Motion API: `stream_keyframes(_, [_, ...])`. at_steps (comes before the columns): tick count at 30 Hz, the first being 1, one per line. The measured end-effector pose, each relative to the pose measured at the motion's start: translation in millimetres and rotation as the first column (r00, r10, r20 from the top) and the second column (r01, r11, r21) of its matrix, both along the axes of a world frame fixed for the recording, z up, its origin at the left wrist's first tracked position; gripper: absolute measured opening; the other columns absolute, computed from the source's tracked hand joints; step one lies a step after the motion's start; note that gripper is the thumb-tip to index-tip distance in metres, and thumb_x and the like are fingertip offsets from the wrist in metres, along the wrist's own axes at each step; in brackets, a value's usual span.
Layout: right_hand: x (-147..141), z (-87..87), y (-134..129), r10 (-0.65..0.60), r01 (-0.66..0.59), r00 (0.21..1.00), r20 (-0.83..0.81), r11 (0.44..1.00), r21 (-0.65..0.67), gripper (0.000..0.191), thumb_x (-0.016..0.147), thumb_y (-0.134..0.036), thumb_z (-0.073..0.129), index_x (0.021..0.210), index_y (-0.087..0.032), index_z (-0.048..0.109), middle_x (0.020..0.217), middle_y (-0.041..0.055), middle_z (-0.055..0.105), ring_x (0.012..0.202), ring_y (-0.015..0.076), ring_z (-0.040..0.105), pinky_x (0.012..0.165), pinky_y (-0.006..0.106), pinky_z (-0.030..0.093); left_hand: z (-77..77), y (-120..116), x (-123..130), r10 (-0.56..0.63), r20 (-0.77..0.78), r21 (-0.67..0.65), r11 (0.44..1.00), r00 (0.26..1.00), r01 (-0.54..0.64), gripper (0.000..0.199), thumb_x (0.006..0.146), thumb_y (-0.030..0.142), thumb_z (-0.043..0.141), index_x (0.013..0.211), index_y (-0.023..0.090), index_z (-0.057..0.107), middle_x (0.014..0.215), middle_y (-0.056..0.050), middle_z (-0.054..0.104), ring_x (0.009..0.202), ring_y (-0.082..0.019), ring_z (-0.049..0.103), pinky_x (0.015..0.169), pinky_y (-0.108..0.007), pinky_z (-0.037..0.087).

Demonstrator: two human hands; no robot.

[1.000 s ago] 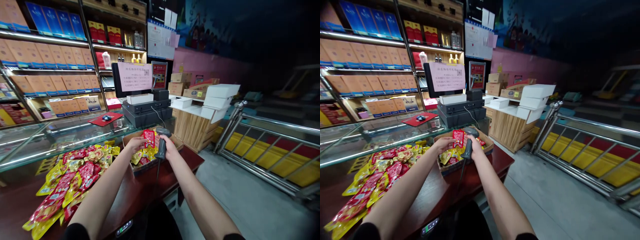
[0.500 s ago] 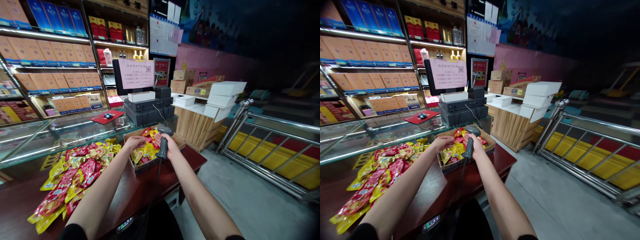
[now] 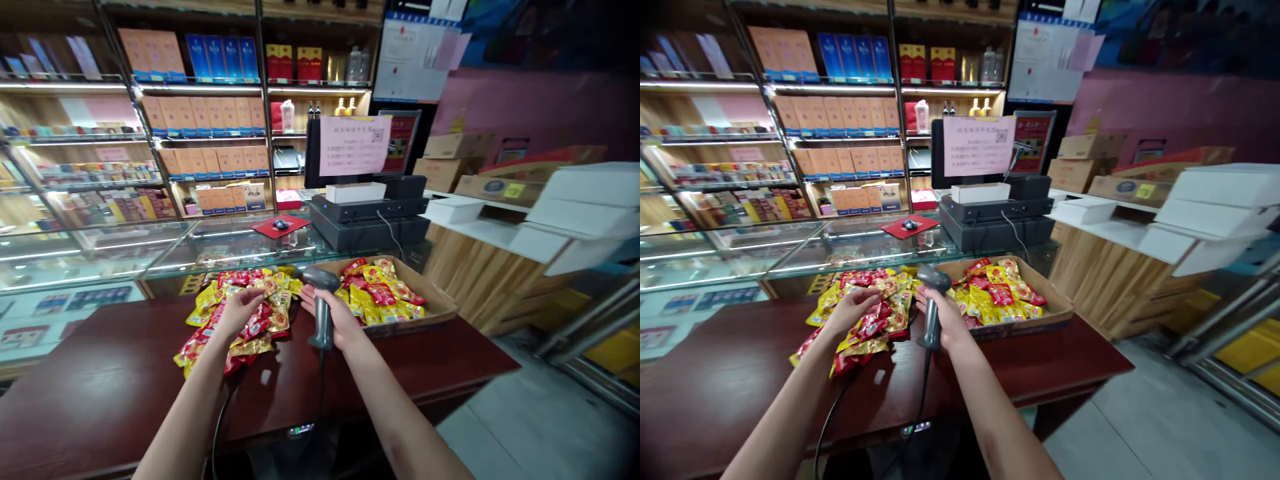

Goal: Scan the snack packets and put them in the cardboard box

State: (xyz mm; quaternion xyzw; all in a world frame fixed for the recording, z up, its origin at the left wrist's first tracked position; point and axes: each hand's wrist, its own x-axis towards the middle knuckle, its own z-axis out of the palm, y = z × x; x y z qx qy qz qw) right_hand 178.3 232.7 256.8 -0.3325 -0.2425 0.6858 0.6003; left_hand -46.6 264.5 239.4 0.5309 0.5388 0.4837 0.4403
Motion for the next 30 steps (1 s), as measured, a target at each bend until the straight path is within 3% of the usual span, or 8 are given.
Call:
stream_keyframes(6, [-51.8, -23.9, -4.4, 0.094, -0.090, 0.990, 0.107, 0.995, -0.034, 0.016, 0.075, -0.018, 0.067, 0.089, -0.015, 0.070, 0.097, 0.0087, 0.074, 0.097, 0.0201, 0.070, 0.088, 0.030, 0.054, -31.3, -24.3, -37.5, 0.148, -0.012, -0.046, 0.988, 0.989, -0.148, 0.046, 0.063, 0.040, 0.079, 0.100, 0.014, 0.069, 0.093, -0.010, 0.071, 0.081, -0.019, 0.066, 0.065, -0.025, 0.051])
stream_keyframes(11, [-76.4, -52.4, -1.8, 0.113, -0.104, 0.969, 0.220, 0.993, -0.054, 0.024, 0.069, -0.026, 0.073, 0.090, -0.014, 0.072, 0.075, 0.0045, 0.072, 0.077, 0.0170, 0.069, 0.075, 0.027, 0.055, -52.7, -29.1, -35.5, 0.256, -0.025, -0.068, 0.964, 0.966, -0.257, 0.044, 0.068, 0.031, 0.077, 0.108, 0.017, 0.065, 0.109, -0.014, 0.067, 0.084, -0.019, 0.066, 0.069, -0.027, 0.052])
stream_keyframes(16, [-85.8, -69.2, -0.8, 0.081, -0.060, 0.958, 0.276, 0.995, -0.083, 0.028, 0.067, -0.030, 0.074, 0.089, -0.014, 0.071, 0.067, 0.0013, 0.069, 0.067, 0.0142, 0.065, 0.070, 0.026, 0.052, -65.5, -32.4, -23.5, 0.280, -0.094, 0.029, 0.960, 0.955, -0.278, 0.033, 0.073, 0.021, 0.070, 0.106, 0.017, 0.065, 0.105, -0.013, 0.069, 0.095, -0.023, 0.067, 0.081, -0.031, 0.050])
stream_keyframes(23, [-84.8, -70.9, 0.9, 0.064, -0.039, 0.963, 0.262, 0.994, -0.099, 0.029, 0.065, -0.029, 0.074, 0.090, -0.013, 0.072, 0.072, 0.0033, 0.071, 0.069, 0.0150, 0.066, 0.064, 0.024, 0.052, -62.8, -28.1, -17.2, 0.378, -0.245, 0.072, 0.925, 0.893, -0.372, 0.047, 0.076, 0.027, 0.068, 0.121, 0.017, 0.058, 0.113, -0.017, 0.067, 0.094, -0.024, 0.067, 0.084, -0.032, 0.047])
stream_keyframes(27, [-84.8, -71.9, 5.4, 0.061, -0.036, 0.975, 0.213, 0.993, -0.117, 0.027, 0.065, -0.027, 0.075, 0.087, -0.013, 0.071, 0.076, 0.0050, 0.072, 0.076, 0.0168, 0.069, 0.067, 0.025, 0.055, -54.9, -17.6, -19.3, 0.402, -0.279, 0.079, 0.915, 0.872, -0.396, 0.055, 0.068, 0.028, 0.075, 0.119, 0.015, 0.060, 0.082, -0.008, 0.072, 0.082, -0.023, 0.068, 0.079, -0.030, 0.046])
stream_keyframes(30, [-84.2, -70.3, 4.3, 0.056, -0.034, 0.985, 0.165, 0.991, -0.131, 0.026, 0.064, -0.027, 0.075, 0.086, -0.014, 0.070, 0.084, 0.0064, 0.073, 0.084, 0.0184, 0.070, 0.071, 0.026, 0.056, -53.0, -11.5, -20.4, 0.391, -0.207, 0.040, 0.919, 0.897, -0.392, 0.056, 0.061, 0.025, 0.078, 0.115, 0.014, 0.064, 0.064, -0.001, 0.067, 0.064, -0.018, 0.065, 0.067, -0.026, 0.045])
